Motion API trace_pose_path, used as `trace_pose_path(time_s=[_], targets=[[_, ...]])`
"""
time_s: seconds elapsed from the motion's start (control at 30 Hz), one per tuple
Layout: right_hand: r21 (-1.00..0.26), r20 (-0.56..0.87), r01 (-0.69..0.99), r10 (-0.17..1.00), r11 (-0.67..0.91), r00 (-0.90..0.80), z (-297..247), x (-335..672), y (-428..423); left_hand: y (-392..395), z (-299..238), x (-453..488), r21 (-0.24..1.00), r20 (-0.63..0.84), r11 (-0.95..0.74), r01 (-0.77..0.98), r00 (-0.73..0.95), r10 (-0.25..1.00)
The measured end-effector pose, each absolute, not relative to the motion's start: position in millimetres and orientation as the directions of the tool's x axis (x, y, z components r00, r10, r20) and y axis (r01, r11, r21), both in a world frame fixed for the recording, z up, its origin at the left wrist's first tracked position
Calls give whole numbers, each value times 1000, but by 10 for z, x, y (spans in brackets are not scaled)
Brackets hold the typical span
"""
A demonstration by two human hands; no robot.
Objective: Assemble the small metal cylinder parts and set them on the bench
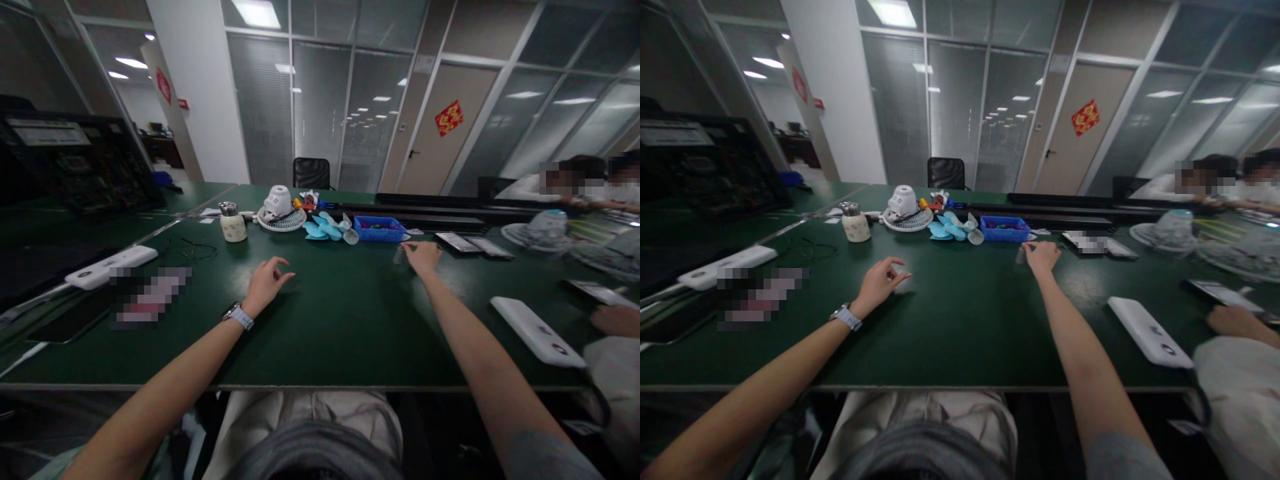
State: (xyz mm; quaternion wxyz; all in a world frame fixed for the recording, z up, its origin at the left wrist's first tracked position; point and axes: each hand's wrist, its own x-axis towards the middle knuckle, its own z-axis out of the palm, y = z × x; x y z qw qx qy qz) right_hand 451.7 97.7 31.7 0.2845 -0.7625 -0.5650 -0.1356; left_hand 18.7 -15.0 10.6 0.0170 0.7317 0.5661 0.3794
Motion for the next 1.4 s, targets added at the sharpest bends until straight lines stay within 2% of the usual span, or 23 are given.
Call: trace_pose_path(time_s=[0.17,0.33,0.43,0.57,0.63,0.77,0.87,0.93,1.0,1.07,1.13,1.23,1.4], targets=[[-250,522,947,796,-202,307,253,4520,1009,-126,78,173,455,532,-365,812,80,843],[-251,650,960,713,-125,263,47,4562,921,-118,69,169,452,524,-361,816,84,848],[-346,644,927,682,-146,348,-108,4672,853,-119,62,176,449,515,-367,815,100,852],[-607,488,783,712,-139,505,-232,4856,837,-124,51,190,447,508,-381,810,121,853],[-693,413,704,716,-155,563,-248,4917,846,-129,52,193,443,507,-376,814,119,854],[-720,401,667,669,-192,625,-190,4902,826,-132,61,188,437,493,-372,819,128,861],[-732,480,673,623,-104,618,-100,4685,755,-124,68,189,427,479,-398,812,171,861],[-750,520,661,639,24,567,-57,4391,675,-123,77,202,417,489,-413,810,184,853],[-789,513,587,720,182,467,-48,3979,565,-133,95,225,413,510,-433,801,191,839],[-840,475,431,831,329,290,-69,3497,426,-157,122,255,412,543,-461,786,195,817],[-867,447,280,892,413,69,-91,3020,274,-190,156,286,411,582,-499,763,202,788],[-861,441,209,886,463,-146,-87,2467,75,-239,209,326,421,628,-543,727,199,753],[-816,472,191,820,546,-324,-59,2115,-69,-291,266,354,462,635,-584,668,210,743]])
